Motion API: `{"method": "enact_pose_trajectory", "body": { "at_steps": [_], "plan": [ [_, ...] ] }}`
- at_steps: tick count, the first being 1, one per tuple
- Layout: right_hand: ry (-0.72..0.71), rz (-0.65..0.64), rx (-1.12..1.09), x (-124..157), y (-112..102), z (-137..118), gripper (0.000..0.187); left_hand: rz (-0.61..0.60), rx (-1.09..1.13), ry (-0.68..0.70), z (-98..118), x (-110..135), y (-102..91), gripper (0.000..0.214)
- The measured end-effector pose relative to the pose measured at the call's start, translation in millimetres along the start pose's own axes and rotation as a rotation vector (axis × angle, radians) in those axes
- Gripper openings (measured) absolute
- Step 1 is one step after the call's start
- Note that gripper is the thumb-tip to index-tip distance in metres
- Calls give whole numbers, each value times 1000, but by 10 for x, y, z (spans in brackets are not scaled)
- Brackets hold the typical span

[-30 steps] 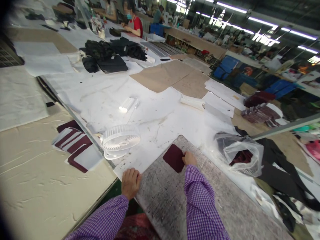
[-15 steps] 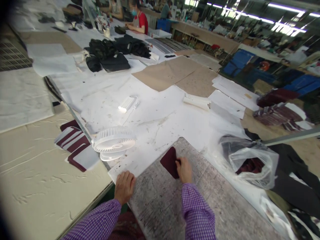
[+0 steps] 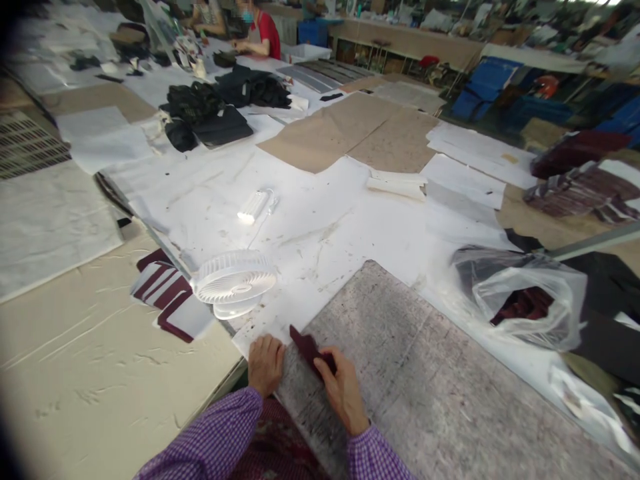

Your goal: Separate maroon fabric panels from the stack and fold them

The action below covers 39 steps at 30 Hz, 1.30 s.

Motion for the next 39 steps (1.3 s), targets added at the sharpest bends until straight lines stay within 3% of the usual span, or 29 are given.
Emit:
{"method": "enact_pose_trajectory", "body": {
  "at_steps": [2, 5, 10, 14, 19, 23, 25, 29, 34, 39],
  "plan": [
    [148, 24, -227, 159, -8, -42, 19, -20, 58, -33, -18, 7, -3, 29],
    [350, 180, -508, 357, -70, 83, 27, -57, 193, -80, -84, -12, -44, 30],
    [416, 302, -532, 571, -43, 300, 33, -169, 536, -130, -311, -56, -298, 38],
    [428, 248, -552, 733, 144, 149, 32, -301, 772, -229, -415, 129, -475, 42],
    [442, 121, -750, 838, 431, -153, 30, -574, 999, -410, -278, 585, -312, 69],
    [506, 194, -766, 901, 469, -5, 34, -871, 1389, -710, -128, 927, -80, 79],
    [515, 201, -755, 924, 486, 42, 34, -902, 1497, -820, -123, 994, -25, 71],
    [538, 161, -754, 972, 523, -70, 29, -837, 1489, -776, -133, 963, -14, 54],
    [587, 129, -714, 1002, 531, -264, 29, -908, 1607, -686, 110, 916, -110, 59],
    [602, 209, -512, 985, 402, -212, 31, -914, 1666, -675, 198, 849, -174, 45]
  ]
}}
Point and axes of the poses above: each hand's wrist, its own x-axis away from the middle knuckle, its own y-axis out of the palm, z = x × y, the point moved 10 cm from there along -x, towards the middle knuckle, and after that the axes turned 3 degrees about z, right-handed, at the moved point
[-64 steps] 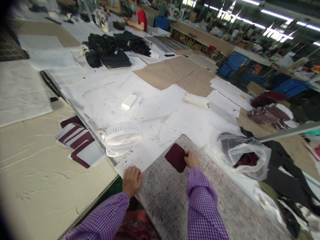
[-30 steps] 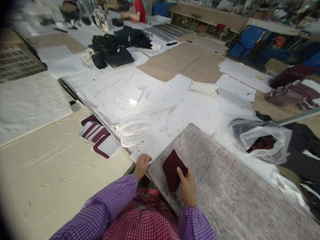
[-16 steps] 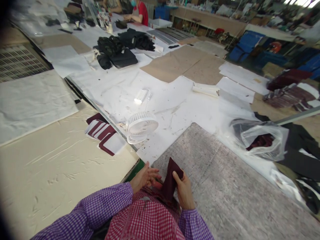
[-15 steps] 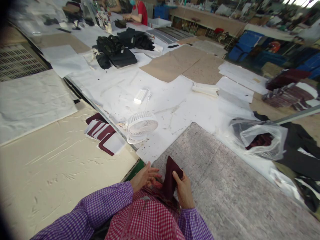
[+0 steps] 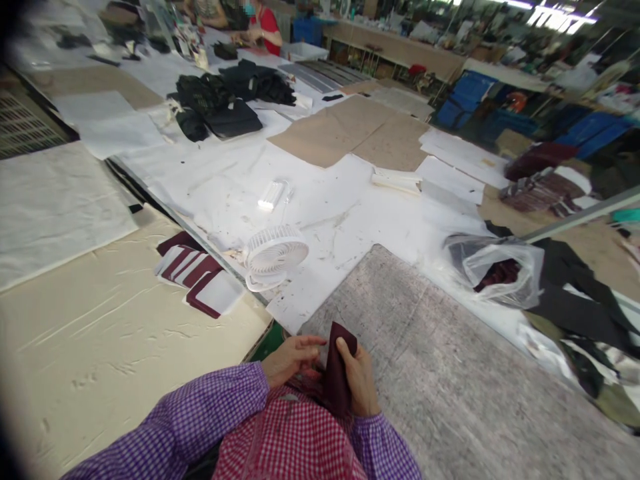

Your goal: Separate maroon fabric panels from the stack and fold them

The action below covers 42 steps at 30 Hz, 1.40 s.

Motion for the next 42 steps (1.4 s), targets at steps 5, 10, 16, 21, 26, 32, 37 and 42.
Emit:
{"method": "enact_pose_trajectory", "body": {
  "at_steps": [5, 10, 16, 21, 26, 32, 37, 42],
  "plan": [
    [-21, -19, 3, 28, 45, -51, 35, -9, 61, 5, 58, 66, 74, 48],
    [29, -103, -128, 128, 234, -110, 38, -129, 131, -1, 141, 181, 333, 54],
    [-98, -178, -183, 235, 278, -335, 30, 159, -35, 216, 559, 311, 57, 23],
    [-143, -296, -148, 393, 405, -402, 36, 335, -128, 470, 956, 538, -105, 28],
    [-201, -104, 20, 382, 278, -425, 35, 322, -22, 462, 957, 628, -156, 48],
    [-327, -42, 159, 414, 294, -535, 33, 203, 88, 290, 817, 699, -30, 75],
    [-251, -128, 21, 477, 423, -564, 35, 212, -66, 383, 901, 781, 17, 58],
    [-184, -483, -36, 730, 697, -595, 30, 435, -79, 609, 1174, 929, -194, 51]
  ]
}}
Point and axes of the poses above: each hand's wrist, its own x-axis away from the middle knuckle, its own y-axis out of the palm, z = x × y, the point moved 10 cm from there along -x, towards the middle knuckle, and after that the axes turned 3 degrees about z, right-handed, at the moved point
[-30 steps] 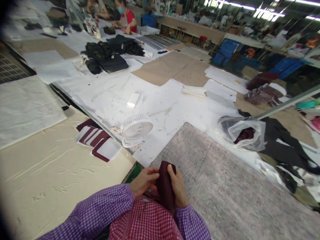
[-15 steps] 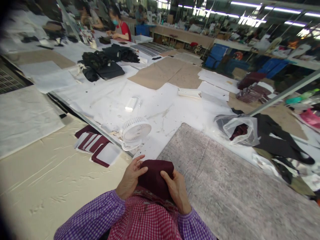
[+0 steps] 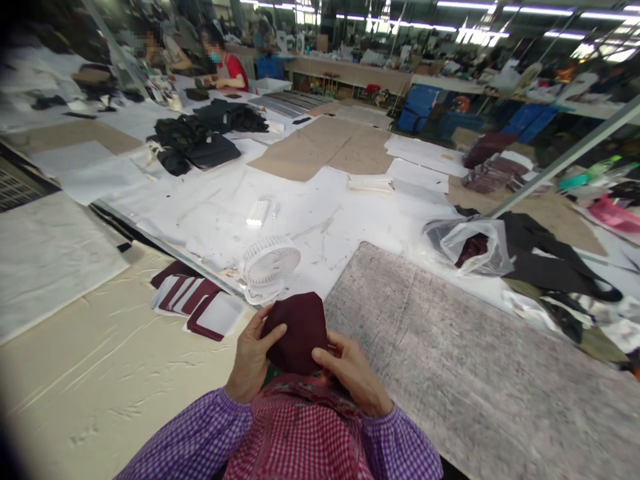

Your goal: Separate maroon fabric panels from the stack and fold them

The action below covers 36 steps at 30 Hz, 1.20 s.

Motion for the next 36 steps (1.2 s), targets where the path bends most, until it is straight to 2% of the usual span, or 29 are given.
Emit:
{"method": "enact_pose_trajectory", "body": {
  "at_steps": [2, 4, 9, 11, 15, 17, 19, 22, 26, 29, 33, 36],
  "plan": [
    [30, 52, 87, 22, -32, 44, 32, 26, -13, 52, 84, -10, -32, 56],
    [0, 172, 184, 23, -116, 33, 37, 35, -87, 123, 175, 7, -44, 60],
    [-210, 397, 606, 54, -197, -210, 38, 15, -376, 288, 325, 100, -37, 61],
    [-295, 459, 764, 84, -194, -295, 41, -41, -464, 317, 328, 132, 4, 53],
    [-447, 537, 1021, 122, -124, -359, 36, -267, -601, 253, 194, 225, 217, 29],
    [-486, 552, 1110, 118, -74, -359, 30, -288, -634, 224, 171, 277, 286, 24],
    [-501, 533, 1113, 101, -28, -357, 25, -279, -625, 191, 164, 316, 349, 20],
    [-524, 479, 1004, 96, 25, -389, 15, -291, -569, 109, 111, 345, 450, 19],
    [-549, 444, 948, 133, 53, -442, 4, -231, -486, 16, 48, 310, 434, 16],
    [-547, 399, 938, 153, 64, -459, 7, -203, -467, 1, 40, 277, 388, 16],
    [-540, 262, 826, 149, 130, -465, 15, -159, -493, 41, 108, 234, 322, 18],
    [-548, 285, 747, 143, 98, -481, 20, -155, -510, 70, 172, 231, 330, 20]
  ]
}}
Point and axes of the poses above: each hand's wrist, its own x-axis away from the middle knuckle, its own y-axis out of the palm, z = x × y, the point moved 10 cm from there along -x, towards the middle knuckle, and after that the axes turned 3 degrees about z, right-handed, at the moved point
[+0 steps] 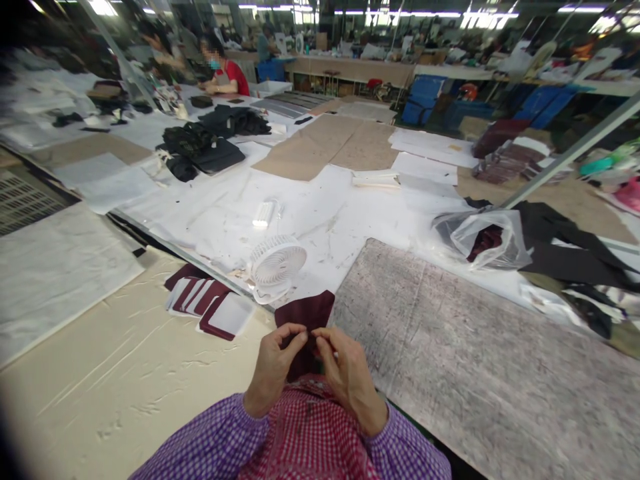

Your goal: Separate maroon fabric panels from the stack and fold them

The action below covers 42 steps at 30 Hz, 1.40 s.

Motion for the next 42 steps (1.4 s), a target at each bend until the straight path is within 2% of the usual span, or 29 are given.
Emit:
{"method": "enact_pose_trajectory", "body": {
  "at_steps": [3, 6, 12, 18, 21, 23, 27, 34, 38, 42],
  "plan": [
    [-12, 93, 29, -8, -61, 13, 17, -21, -39, 33, 81, 18, 26, 21],
    [-89, 141, 119, -4, -98, -73, 15, -39, -102, 70, 144, 41, 45, 22],
    [-170, 112, 189, -8, -103, -204, 16, -66, -176, 102, 155, 45, 48, 21],
    [-218, 75, 401, -7, -30, -170, 17, -122, -505, 367, 327, 119, 163, 19],
    [-179, 69, 395, -22, -23, -106, 14, -145, -554, 436, 373, 138, 213, 18],
    [-128, 66, 340, -36, -35, -65, 11, -125, -514, 407, 381, 109, 191, 17],
    [-16, 59, 216, -72, -73, -21, 10, -89, -374, 249, 334, 37, 132, 14],
    [153, -6, 37, -97, -68, 71, 10, -135, -176, 34, 165, 2, 165, 16],
    [316, -62, -150, -50, -13, 225, 9, -143, -112, -20, 84, -18, 155, 15],
    [500, -83, -440, -3, 43, 341, 10, -139, -37, -35, 78, -45, 127, 13]
  ]
}}
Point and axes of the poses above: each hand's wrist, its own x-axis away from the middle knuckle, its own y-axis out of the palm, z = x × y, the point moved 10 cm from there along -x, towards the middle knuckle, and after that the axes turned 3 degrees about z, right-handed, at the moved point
